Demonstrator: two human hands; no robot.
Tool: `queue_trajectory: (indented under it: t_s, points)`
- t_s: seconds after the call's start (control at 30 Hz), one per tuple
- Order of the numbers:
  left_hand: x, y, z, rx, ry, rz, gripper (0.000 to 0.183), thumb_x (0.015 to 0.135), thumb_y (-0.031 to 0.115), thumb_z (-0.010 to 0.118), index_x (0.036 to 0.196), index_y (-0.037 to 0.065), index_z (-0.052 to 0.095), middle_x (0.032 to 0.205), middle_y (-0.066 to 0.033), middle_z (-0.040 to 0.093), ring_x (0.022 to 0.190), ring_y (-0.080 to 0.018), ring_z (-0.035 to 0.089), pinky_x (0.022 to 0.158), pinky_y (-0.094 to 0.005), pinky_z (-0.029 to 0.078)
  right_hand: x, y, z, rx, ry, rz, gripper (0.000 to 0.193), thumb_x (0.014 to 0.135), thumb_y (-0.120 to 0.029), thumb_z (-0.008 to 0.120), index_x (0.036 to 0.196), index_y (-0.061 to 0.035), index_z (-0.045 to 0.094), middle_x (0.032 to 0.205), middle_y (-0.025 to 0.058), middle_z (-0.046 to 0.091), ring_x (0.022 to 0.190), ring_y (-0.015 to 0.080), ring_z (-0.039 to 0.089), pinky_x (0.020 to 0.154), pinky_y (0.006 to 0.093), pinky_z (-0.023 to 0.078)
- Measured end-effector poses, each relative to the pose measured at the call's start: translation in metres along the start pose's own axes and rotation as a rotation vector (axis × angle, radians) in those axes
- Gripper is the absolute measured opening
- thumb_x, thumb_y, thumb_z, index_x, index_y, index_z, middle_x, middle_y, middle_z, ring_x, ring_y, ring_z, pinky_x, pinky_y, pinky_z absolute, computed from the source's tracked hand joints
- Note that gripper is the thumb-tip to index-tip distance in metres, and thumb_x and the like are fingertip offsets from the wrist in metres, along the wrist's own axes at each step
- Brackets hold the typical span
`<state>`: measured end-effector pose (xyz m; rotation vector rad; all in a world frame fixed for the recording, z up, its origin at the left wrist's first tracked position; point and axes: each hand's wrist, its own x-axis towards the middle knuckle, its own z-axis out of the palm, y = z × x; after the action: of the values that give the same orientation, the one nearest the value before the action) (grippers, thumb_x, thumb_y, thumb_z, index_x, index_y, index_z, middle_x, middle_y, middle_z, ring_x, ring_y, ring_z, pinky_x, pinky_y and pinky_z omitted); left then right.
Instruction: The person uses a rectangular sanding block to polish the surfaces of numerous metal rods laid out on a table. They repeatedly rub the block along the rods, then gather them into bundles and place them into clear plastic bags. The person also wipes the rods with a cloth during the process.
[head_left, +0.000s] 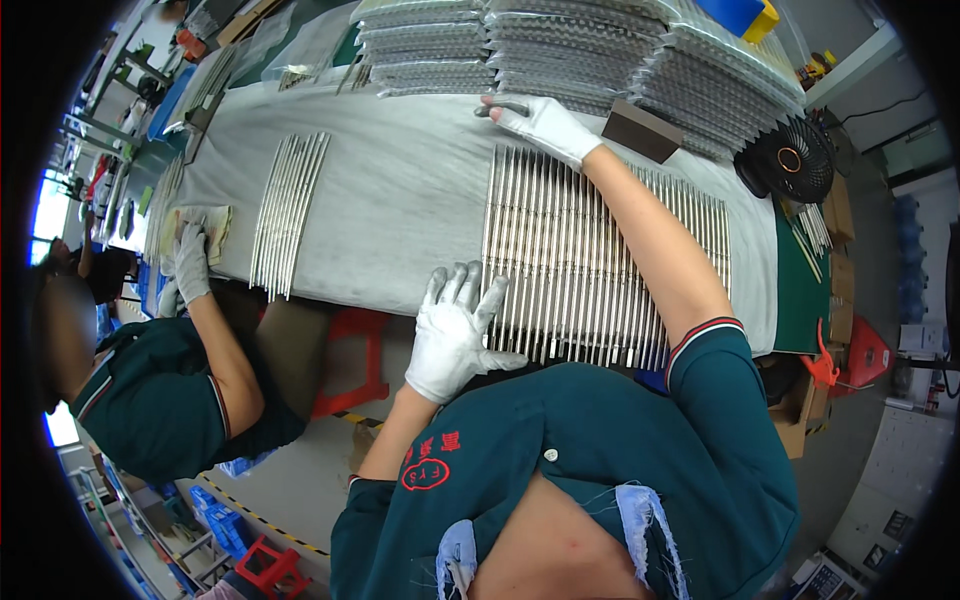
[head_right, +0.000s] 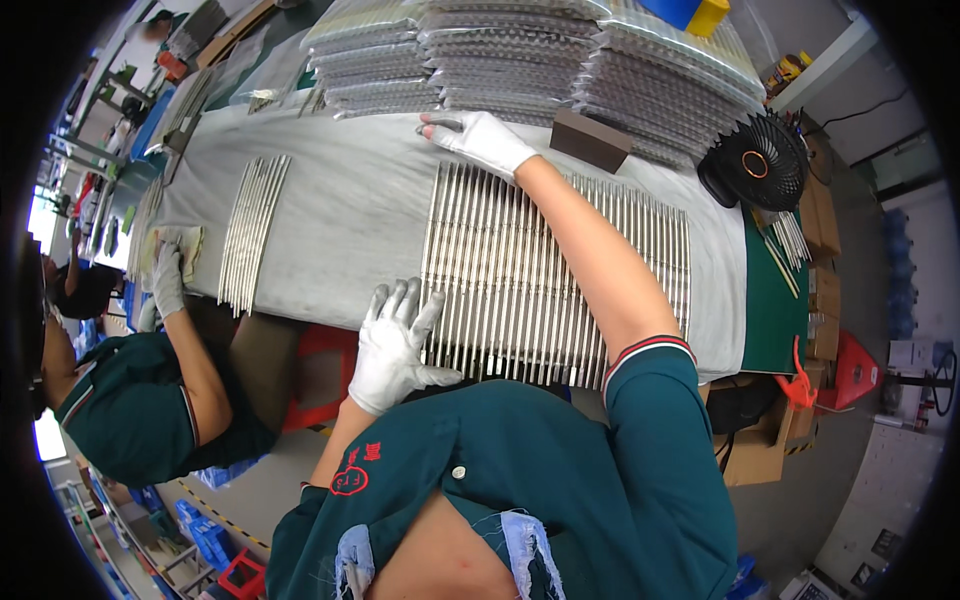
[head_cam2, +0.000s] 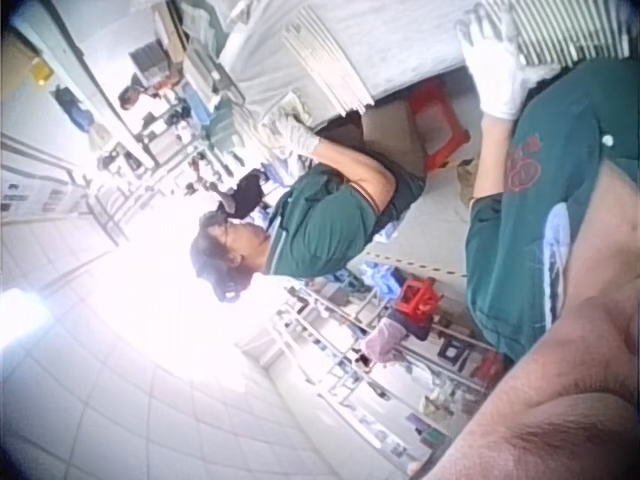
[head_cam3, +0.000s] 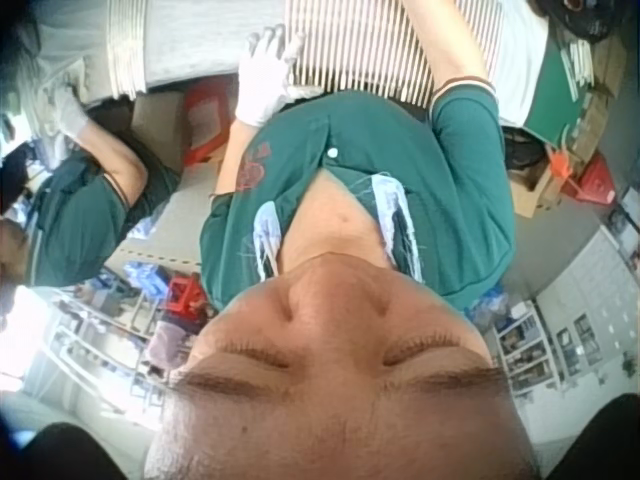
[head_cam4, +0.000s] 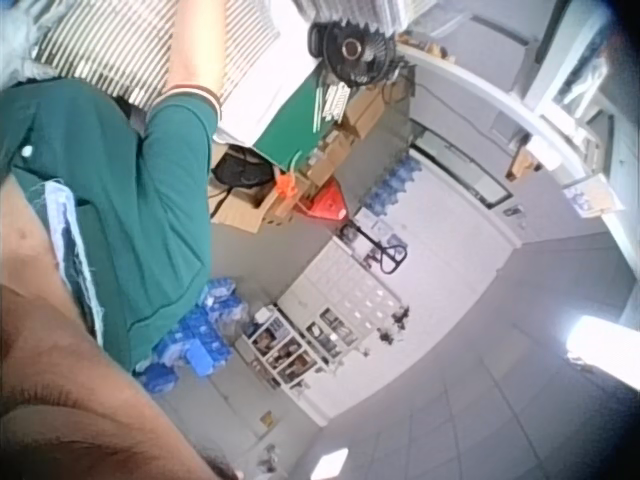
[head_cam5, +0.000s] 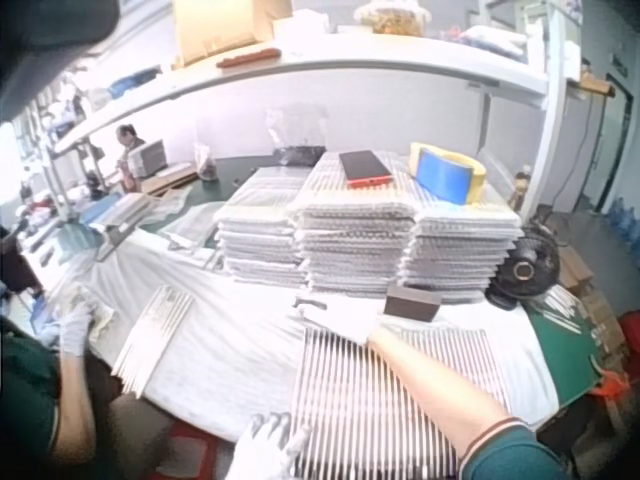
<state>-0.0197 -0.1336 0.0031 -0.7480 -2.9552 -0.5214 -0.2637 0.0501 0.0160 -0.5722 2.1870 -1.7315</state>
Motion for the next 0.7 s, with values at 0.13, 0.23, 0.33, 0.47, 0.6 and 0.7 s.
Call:
queue_trajectory:
  t_s: [0.13, 0.23, 0.33, 0.47, 0.6, 0.7]
  points:
    - [-0.002, -0.004, -0.002, -0.037, 0.028, 0.021, 0.098, 0.065, 0.06, 0.075, 0.141, 0.006, 0.045, 0.134, -0.0288, 0.051, 0.127, -0.0461, 0.046, 0.111, -0.0566, 0.03, -0.061, -0.027, -0.042, -0.612, 0.36, -0.453, 0.047, 0.085, -0.03, 0.072, 0.128, -0.0128, 0.064, 0.123, 0.0084, 0.068, 0.112, 0.0243, 0.064, 0.103, 0.0393, 0.046]
    - [0.011, -0.011, -0.007, -0.024, 0.084, 0.007, 0.081, 0.075, 0.052, 0.071, 0.137, 0.004, 0.049, 0.132, -0.027, 0.053, 0.125, -0.0445, 0.048, 0.11, -0.0557, 0.033, -0.108, -0.019, -0.094, -1.252, 0.572, -0.349, 0.051, 0.079, -0.031, 0.075, 0.127, -0.0142, 0.064, 0.128, 0.0074, 0.063, 0.118, 0.0232, 0.06, 0.11, 0.0469, 0.036]
    - [0.028, -0.018, -0.006, 0.036, 0.112, -0.086, 0.071, 0.081, 0.049, 0.068, 0.133, 0.003, 0.052, 0.131, -0.0255, 0.055, 0.126, -0.0411, 0.049, 0.111, -0.0551, 0.032, -0.134, 0.007, -0.109, -1.457, 0.605, -0.102, 0.057, 0.079, -0.031, 0.075, 0.132, -0.017, 0.061, 0.136, 0.005, 0.056, 0.124, 0.0234, 0.054, 0.113, 0.0528, 0.029]
    - [0.034, -0.017, -0.001, 0.006, 0.096, -0.029, 0.068, 0.085, 0.05, 0.065, 0.133, 0.004, 0.053, 0.135, -0.0237, 0.054, 0.129, -0.0395, 0.048, 0.112, -0.0541, 0.031, -0.127, 0.021, -0.114, -1.328, 0.529, -0.05, 0.064, 0.078, -0.031, 0.076, 0.137, -0.0176, 0.056, 0.136, 0.0064, 0.055, 0.116, 0.0274, 0.058, 0.111, 0.0529, 0.034]
    - [0.03, -0.015, -0.003, 0.029, 0.066, -0.023, 0.072, 0.084, 0.053, 0.064, 0.135, 0.005, 0.052, 0.137, -0.022, 0.053, 0.13, -0.0388, 0.048, 0.113, -0.0537, 0.031, -0.122, 0.01, -0.109, -1.463, 0.493, -0.029, 0.052, 0.076, -0.029, 0.079, 0.125, -0.0211, 0.066, 0.108, 0.008, 0.066, 0.097, 0.0283, 0.063, 0.09, 0.0435, 0.049]
    - [0.012, -0.008, -0.011, -0.035, -0.033, 0.053, 0.078, 0.08, 0.057, 0.066, 0.137, 0.007, 0.051, 0.138, -0.0208, 0.053, 0.13, -0.0386, 0.047, 0.113, -0.0538, 0.031, -0.126, 0.003, -0.103, -1.383, 0.57, -0.182, 0.051, 0.073, -0.026, 0.081, 0.122, -0.0222, 0.069, 0.099, 0.0082, 0.066, 0.092, 0.0287, 0.062, 0.083, 0.0416, 0.05]
